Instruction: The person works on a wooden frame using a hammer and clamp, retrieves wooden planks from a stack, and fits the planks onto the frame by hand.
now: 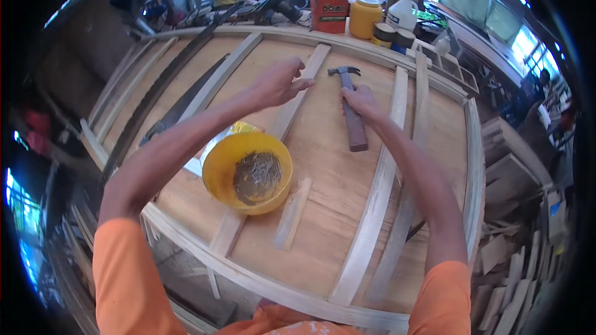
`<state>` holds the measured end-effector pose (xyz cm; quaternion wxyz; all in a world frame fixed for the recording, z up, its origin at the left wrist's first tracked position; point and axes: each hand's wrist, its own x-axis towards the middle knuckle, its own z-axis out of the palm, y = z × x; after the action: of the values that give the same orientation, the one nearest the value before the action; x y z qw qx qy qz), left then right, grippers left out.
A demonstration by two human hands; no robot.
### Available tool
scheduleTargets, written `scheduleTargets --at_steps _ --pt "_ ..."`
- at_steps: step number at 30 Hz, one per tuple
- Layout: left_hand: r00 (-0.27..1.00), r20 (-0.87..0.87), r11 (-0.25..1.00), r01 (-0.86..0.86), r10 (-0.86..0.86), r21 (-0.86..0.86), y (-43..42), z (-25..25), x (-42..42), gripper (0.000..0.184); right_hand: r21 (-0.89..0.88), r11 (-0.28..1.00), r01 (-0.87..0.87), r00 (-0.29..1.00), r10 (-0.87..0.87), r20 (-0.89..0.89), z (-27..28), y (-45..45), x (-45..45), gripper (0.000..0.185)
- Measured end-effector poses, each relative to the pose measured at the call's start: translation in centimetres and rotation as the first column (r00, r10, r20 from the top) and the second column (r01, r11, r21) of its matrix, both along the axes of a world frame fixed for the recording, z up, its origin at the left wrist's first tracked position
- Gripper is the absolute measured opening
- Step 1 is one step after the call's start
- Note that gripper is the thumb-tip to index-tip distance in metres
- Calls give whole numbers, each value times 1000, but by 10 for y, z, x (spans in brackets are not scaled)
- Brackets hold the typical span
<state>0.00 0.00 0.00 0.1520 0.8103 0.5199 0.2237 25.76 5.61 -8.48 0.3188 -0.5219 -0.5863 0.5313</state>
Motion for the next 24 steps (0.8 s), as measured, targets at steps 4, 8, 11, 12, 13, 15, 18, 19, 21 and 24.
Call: scheduleTargets --at_steps 4,8,11,12,13,15,18,19,21,24 --pt "959 -281 973 -109 48 -205 59 -96 8 92 -127 974 189 955 -212 -207 -58 -36 -5 16" --pt "977 -169 968 -162 130 -190 137 -118 14 94 -35 958 286 911 -283 -300 -43 15 -11 14" --pt "975 -9 957 -220 222 -191 138 -135 18 91 38 950 308 942 -300 -152 -37 19 -16 16" --pt "961 27 944 -266 276 -194 134 -135 24 88 110 950 292 956 -290 -33 -30 17 -18 17" --pt "961 26 944 -264 274 -200 130 -137 28 88 104 950 294 956 -292 -31 -27 18 -12 17" --pt "933 217 949 -244 286 -200 129 -140 26 76 6 993 114 993 -114 -20 -14 33 11 22" --pt "927 244 949 -236 284 -208 128 -140 26 74 306 951 45 972 -112 206 8 84 32 27" --pt "932 231 950 -236 281 -204 129 -140 25 73 419 908 17 937 -160 310 14 115 38 29" --pt "941 210 957 -230 265 -174 130 -142 24 74 464 876 -133 724 -234 649 37 171 42 30" --pt "943 214 965 -236 256 -119 134 -144 25 74 457 859 -230 667 -203 717 65 213 41 31"
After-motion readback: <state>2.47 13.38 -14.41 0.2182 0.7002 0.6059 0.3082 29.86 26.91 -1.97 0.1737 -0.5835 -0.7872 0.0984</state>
